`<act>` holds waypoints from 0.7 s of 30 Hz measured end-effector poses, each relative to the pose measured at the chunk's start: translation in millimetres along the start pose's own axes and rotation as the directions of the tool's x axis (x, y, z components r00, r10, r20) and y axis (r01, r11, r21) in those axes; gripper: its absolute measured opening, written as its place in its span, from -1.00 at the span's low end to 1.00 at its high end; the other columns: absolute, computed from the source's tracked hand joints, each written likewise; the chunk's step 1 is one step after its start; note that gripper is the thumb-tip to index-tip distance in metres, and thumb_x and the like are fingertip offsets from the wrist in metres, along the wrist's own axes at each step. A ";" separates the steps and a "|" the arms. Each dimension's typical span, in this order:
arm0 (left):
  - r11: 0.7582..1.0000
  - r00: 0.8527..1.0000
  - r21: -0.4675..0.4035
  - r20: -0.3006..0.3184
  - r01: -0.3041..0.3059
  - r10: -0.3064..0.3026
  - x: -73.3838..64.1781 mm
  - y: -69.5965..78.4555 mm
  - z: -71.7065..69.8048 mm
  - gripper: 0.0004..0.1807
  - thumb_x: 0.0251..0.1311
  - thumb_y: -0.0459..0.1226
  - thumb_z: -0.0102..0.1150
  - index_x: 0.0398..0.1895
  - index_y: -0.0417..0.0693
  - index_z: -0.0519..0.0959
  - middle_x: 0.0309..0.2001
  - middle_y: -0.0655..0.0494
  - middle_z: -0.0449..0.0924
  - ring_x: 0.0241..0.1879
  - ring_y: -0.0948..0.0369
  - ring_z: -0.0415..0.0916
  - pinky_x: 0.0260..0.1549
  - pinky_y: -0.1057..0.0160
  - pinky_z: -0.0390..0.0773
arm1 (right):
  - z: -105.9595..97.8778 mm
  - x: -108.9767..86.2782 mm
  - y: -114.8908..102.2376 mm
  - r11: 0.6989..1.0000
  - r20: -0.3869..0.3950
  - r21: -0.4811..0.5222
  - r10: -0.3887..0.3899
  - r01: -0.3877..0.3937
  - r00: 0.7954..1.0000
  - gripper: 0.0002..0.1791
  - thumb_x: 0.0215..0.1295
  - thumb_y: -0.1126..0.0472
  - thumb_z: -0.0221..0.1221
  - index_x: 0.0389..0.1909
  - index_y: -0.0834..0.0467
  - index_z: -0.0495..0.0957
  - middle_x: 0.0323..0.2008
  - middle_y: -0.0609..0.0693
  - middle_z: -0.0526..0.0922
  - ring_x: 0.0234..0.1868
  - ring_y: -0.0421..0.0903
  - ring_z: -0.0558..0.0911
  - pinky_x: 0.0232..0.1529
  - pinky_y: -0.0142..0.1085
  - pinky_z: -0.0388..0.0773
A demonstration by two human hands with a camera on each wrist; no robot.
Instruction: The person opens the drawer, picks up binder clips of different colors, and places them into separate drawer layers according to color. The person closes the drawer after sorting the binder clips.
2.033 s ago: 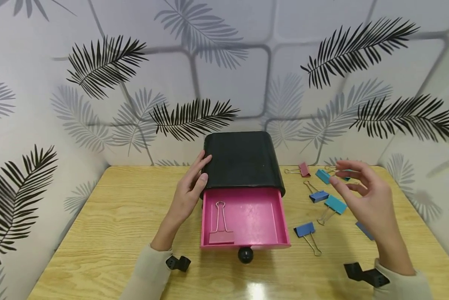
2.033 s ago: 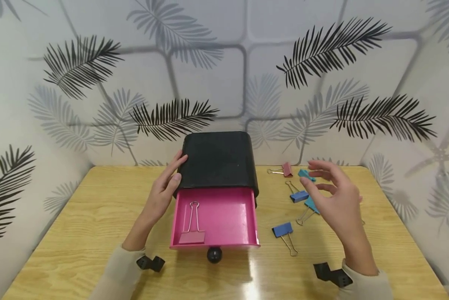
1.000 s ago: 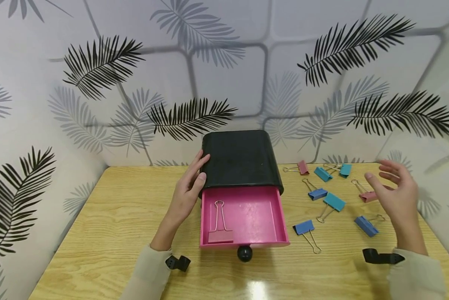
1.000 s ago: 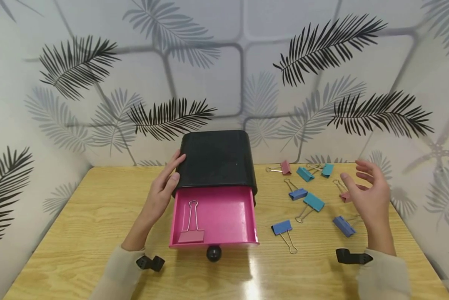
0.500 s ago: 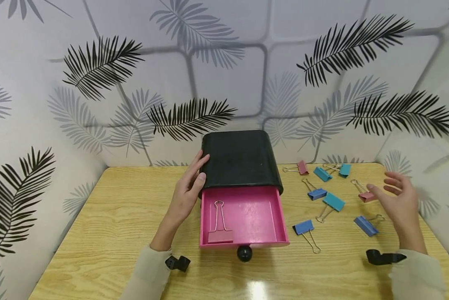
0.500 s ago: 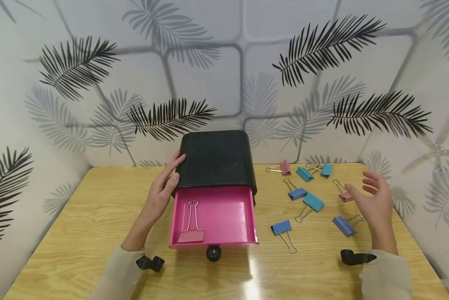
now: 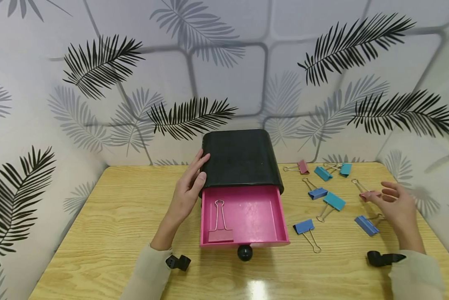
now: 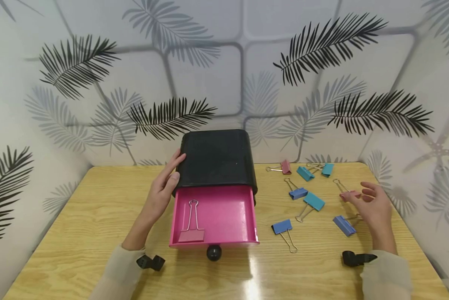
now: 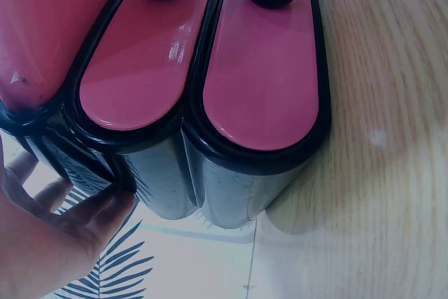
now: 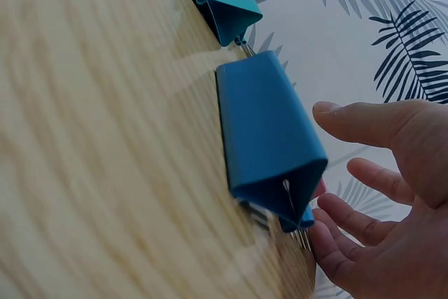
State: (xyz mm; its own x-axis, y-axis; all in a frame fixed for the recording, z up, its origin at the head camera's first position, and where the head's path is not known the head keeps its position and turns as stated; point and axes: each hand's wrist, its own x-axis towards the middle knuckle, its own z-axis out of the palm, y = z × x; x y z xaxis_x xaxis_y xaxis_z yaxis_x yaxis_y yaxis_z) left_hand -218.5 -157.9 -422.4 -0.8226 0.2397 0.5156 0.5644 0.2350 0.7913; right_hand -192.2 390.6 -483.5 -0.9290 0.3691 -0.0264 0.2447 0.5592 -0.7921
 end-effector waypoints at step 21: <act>1.000 1.000 -0.014 0.002 -0.003 0.003 0.2 0.2 -0.3 -0.47 0.58 -0.25 -0.10 0.56 0.07 0.32 0.62 0.16 0.05 0.58 0.20 0.02 0.45 0.03 0.21 | 1.0 3.9 8.9 0.993 0.075 -0.102 -0.059 0.067 0.995 -0.17 0.42 -0.07 0.25 0.43 0.47 0.28 0.22 0.51 0.44 0.17 0.40 0.44 -0.36 -0.46 0.39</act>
State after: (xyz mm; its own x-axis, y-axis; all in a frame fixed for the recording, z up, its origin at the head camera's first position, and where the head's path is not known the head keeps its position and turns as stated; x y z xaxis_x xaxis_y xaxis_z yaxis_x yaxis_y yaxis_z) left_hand -218.6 -158.1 -422.0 -0.8210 0.2419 0.5171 0.5656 0.2209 0.7946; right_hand -194.0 396.2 -491.2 -0.9601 0.2784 -0.0255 0.2092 0.6550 -0.7261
